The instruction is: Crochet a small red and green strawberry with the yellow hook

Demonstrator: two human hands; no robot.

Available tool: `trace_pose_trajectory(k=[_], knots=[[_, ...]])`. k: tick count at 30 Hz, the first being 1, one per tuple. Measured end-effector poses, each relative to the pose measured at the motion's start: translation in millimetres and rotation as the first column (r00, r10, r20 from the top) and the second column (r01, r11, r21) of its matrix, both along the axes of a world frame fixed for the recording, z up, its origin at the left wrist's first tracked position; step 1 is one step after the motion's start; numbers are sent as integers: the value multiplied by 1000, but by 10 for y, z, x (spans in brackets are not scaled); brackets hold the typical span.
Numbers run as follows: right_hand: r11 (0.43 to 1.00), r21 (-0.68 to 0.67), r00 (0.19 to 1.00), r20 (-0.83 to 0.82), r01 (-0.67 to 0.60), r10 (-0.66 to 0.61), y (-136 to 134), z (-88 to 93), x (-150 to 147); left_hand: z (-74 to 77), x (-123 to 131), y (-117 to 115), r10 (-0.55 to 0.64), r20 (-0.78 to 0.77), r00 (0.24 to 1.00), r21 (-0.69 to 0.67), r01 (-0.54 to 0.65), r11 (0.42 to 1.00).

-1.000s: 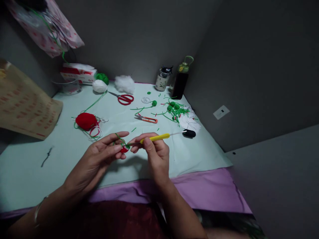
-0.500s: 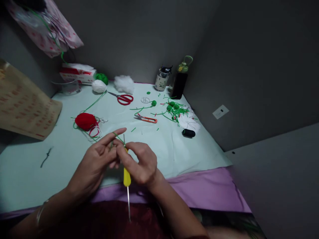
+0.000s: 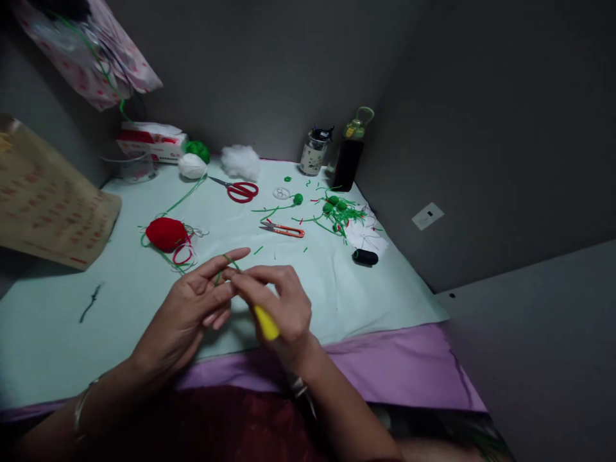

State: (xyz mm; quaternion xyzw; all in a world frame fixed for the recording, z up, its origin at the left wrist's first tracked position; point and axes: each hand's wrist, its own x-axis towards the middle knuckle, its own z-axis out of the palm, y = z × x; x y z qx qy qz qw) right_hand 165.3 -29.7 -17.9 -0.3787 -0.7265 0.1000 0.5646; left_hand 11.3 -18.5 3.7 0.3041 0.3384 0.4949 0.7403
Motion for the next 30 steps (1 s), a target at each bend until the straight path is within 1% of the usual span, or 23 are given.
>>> trace_pose_trajectory(k=[1,2,3,4,5,7,8,10,12,13,15,18,20,22,23,25,27,28,30], knots=[[998,49,997,72,27,-31,-11,-2,6,-2,-5,13,-22,28,999,-34,23,999],[997,72,995,94,36,-43,-17,1,13,-2,-14,28,-43,56,997,-70,47,996],[998,62,998,61,31,-35,-15,10,19,0,-26,43,-56,79,995,-99,64,993],[1000,26,1000,-23,14,-14,-7,22,23,2,-38,56,-54,93,994,-117,65,991],[1000,-21,990,-140,-12,9,6,35,24,3,-49,64,-40,97,994,-118,51,992],[987,-116,933,-354,-107,59,40,59,16,6,-59,65,-1,66,998,-72,6,997],[976,-155,907,-414,-156,79,56,66,8,6,-56,57,10,33,999,-39,-9,999],[953,-203,893,-434,-225,119,80,61,-7,7,-42,33,18,-37,999,18,-17,1000],[942,-231,899,-420,-242,128,93,36,-12,12,-25,12,16,-80,997,39,-13,999],[938,-243,891,-438,-247,121,97,20,-8,17,-20,7,14,-85,996,38,-11,999],[917,-277,844,-525,-287,106,104,-11,8,30,-18,8,16,-85,996,32,-13,999],[863,-328,763,-639,-383,96,116,-32,38,50,-30,20,23,-85,996,26,-21,999],[844,-345,745,-661,-411,93,116,-23,50,51,-43,21,24,-93,995,30,-21,999],[852,-347,759,-645,-392,87,99,0,52,33,-56,15,31,-120,992,49,-25,998],[865,-346,783,-617,-364,82,83,14,50,17,-62,11,39,-142,989,68,-29,997],[905,-321,859,-505,-278,85,42,38,44,-23,-74,4,66,-195,979,121,-42,992],[952,-239,936,-336,-190,102,2,48,35,-56,-80,-1,100,-245,964,173,-58,983],[970,-182,961,-254,-161,112,-12,45,31,-64,-78,-4,119,-267,956,192,-69,979],[990,-51,983,-136,-129,121,-25,22,25,-57,-69,-11,156,-307,939,213,-92,973]])
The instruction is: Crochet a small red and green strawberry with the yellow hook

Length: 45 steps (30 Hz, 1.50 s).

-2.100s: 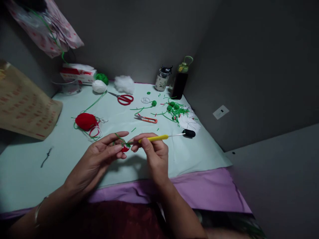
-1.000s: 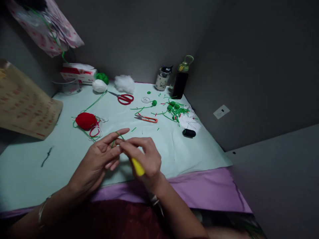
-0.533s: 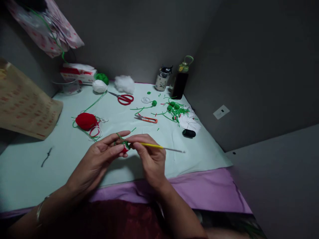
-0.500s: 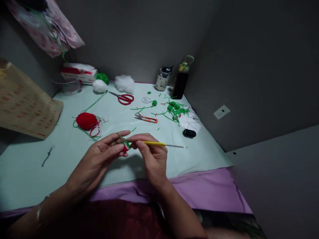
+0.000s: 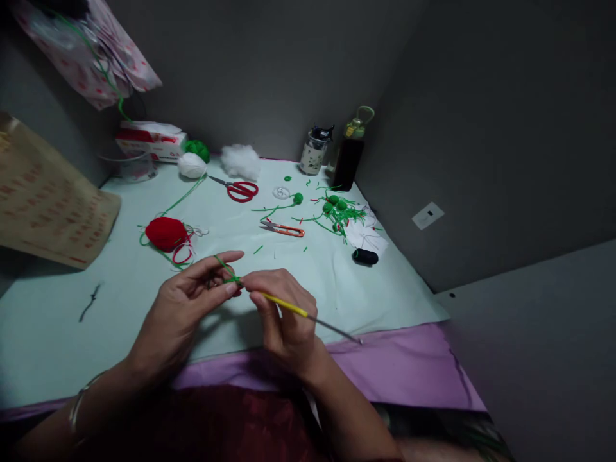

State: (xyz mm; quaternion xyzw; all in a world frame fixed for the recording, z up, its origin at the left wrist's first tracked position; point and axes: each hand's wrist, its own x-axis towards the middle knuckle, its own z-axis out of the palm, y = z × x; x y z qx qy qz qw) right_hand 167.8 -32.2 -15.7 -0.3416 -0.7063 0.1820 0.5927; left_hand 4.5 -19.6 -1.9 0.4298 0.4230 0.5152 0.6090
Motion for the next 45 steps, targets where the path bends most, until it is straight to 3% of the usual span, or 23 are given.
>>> trace_pose_trajectory(k=[5,9,11,13,15,17,19,22,28,33,36,38,41,45], knots=[[959,274,956,255,71,-144,22,-92,17,45,33,-27,52,-1,999,-12,-52,999],[929,347,889,377,125,-260,31,-91,27,16,18,-10,-97,216,972,-98,120,988],[958,252,933,291,137,-210,35,-58,19,15,-3,17,-160,335,929,-178,229,957],[991,76,991,59,113,-117,46,-20,6,36,-21,43,-168,394,904,-232,274,933],[996,-85,978,-206,19,-36,66,5,-6,63,-26,52,-140,381,914,-229,240,943],[980,-174,937,-348,-94,28,88,10,-17,78,-15,42,-130,326,936,-194,200,960],[963,-216,930,-360,-162,76,101,-1,-24,74,8,23,-139,263,955,-157,184,970],[962,-233,949,-310,-142,65,95,-16,-27,62,39,5,-131,208,969,-128,160,979],[963,-208,950,-293,-170,104,72,-15,-20,115,22,23,-167,276,946,-167,219,961],[874,-339,791,-606,-349,80,124,6,18,107,-53,53,-297,429,853,-213,415,885],[809,-376,707,-704,-452,68,149,15,30,80,-56,46,-327,442,836,-193,444,875],[808,-376,727,-680,-455,93,146,4,15,62,-30,27,-284,376,882,-157,363,918],[890,-344,860,-502,-298,94,118,-32,-22,24,12,-2,-170,204,964,-84,190,978],[945,-298,944,-330,-135,31,73,-67,-47,-25,41,-8,-117,118,986,-59,125,990]])
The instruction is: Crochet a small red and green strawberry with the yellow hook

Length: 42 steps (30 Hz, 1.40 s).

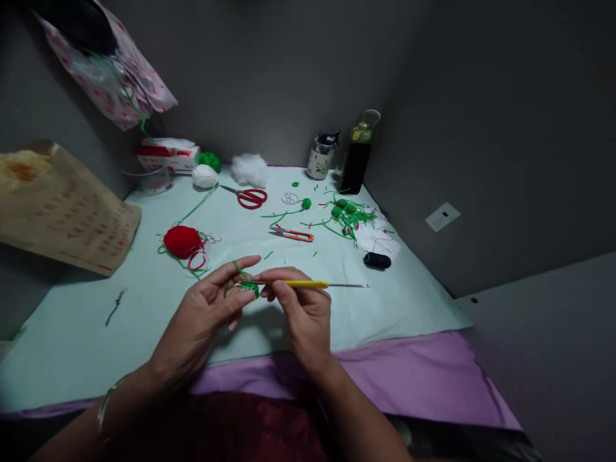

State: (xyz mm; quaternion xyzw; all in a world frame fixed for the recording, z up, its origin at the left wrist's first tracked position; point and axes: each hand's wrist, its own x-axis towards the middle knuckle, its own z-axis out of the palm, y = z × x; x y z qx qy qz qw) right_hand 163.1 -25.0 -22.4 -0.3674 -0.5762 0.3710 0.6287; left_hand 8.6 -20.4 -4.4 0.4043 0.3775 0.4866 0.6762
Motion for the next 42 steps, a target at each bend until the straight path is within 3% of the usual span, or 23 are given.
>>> trace_pose_trajectory(k=[3,6,9,12,14,17,20,23,26,30,35,39,42], knots=[[976,201,959,249,88,-137,-25,-21,6,-8,10,13,42,75,996,-19,-40,999],[896,433,860,418,94,-292,-30,-19,24,14,1,33,10,209,978,-135,18,991],[934,315,937,243,169,-251,-3,23,30,45,-8,52,-20,281,960,-225,86,971],[973,184,976,140,141,-168,23,47,8,54,17,52,95,231,968,-139,-64,988],[948,288,936,279,133,-216,22,32,-8,47,38,47,108,220,969,-106,-86,991],[894,422,878,358,151,-318,9,5,-5,48,32,59,13,288,957,-204,48,978],[956,235,973,107,175,-205,27,20,14,73,2,82,30,291,956,-209,33,977],[995,76,996,-61,67,-62,70,50,5,90,10,81,58,215,975,-112,-34,993],[999,37,1000,-29,-6,7,91,56,-28,77,43,56,63,149,987,-74,-52,996],[999,37,1000,-13,4,-3,72,46,-53,70,62,34,81,136,987,-106,-67,992],[996,83,999,1,40,-41,62,51,-16,112,-1,66,-3,222,975,-192,47,980],[997,0,987,-137,82,-81,78,83,40,112,-53,88,-29,308,951,-253,112,961],[998,11,994,-88,63,-62,53,78,25,91,-8,61,29,253,967,-169,15,985]])
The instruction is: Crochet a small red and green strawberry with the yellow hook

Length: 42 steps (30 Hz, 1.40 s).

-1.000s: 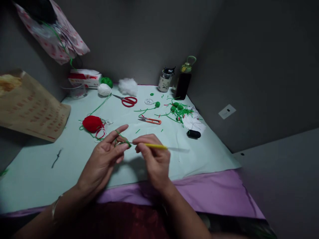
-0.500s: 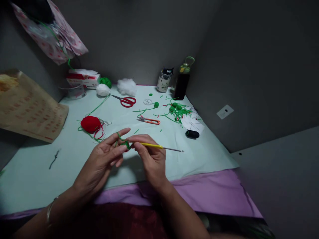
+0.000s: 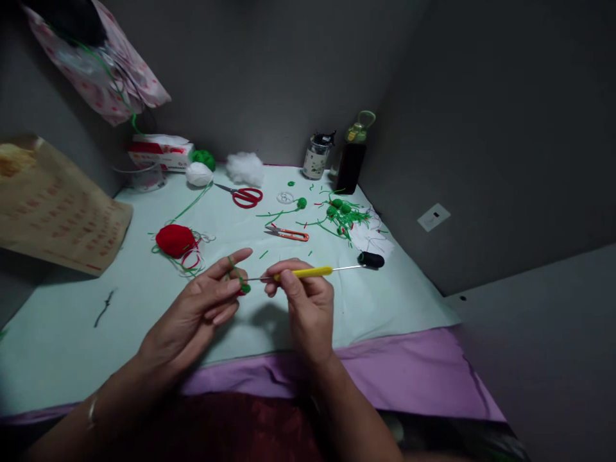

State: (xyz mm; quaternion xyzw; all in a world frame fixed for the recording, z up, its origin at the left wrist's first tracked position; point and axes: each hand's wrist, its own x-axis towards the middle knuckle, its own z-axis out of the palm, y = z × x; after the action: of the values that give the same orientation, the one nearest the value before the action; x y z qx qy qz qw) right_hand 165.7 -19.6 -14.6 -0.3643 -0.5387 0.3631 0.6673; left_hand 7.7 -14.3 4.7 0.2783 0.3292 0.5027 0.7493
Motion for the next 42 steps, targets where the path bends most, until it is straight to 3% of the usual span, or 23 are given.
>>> trace_pose_trajectory(k=[3,5,8,11,15,18,22,25,28,31,33,35,37,39,42], knots=[[973,213,922,355,83,-156,-58,-48,-46,-21,61,-35,86,-41,995,80,-82,993],[924,358,848,440,137,-296,-81,-74,-53,-28,63,-35,13,-1,1000,19,-13,1000],[958,238,945,242,161,-219,-56,-59,-18,-25,16,-10,-56,44,997,-52,58,997],[997,69,999,40,32,-35,5,-5,7,-12,-8,-5,-6,-20,1000,22,7,1000],[998,53,988,153,-42,34,27,24,-39,-5,32,-35,-2,-118,993,76,11,997],[984,180,942,328,10,-69,-9,-16,-62,-17,50,-30,14,-96,995,62,-8,998],[883,467,782,533,47,-323,-46,-55,-18,-44,21,26,-19,-17,1000,-9,19,1000],[946,310,900,378,96,-215,-36,0,24,-43,-3,57,-58,25,998,-68,59,996],[988,135,979,176,76,-100,-26,60,13,-26,20,37,36,-19,999,-5,-36,999],[962,254,897,396,100,-198,-46,45,-38,-24,68,-8,140,-83,987,109,-131,985],[910,394,795,508,126,-330,-60,12,-55,-29,78,-17,76,-57,995,71,-72,995],[898,407,831,435,164,-348,-59,-7,-45,-24,63,-3,-33,12,999,-26,33,999],[940,284,936,237,188,-259,-41,2,-22,-3,39,20,-73,39,997,-70,76,995],[978,155,985,79,140,-153,-15,29,-9,26,26,30,-31,4,1000,-31,31,999],[994,105,994,105,14,-25,14,62,-28,50,42,10,10,-69,998,61,-6,998]])
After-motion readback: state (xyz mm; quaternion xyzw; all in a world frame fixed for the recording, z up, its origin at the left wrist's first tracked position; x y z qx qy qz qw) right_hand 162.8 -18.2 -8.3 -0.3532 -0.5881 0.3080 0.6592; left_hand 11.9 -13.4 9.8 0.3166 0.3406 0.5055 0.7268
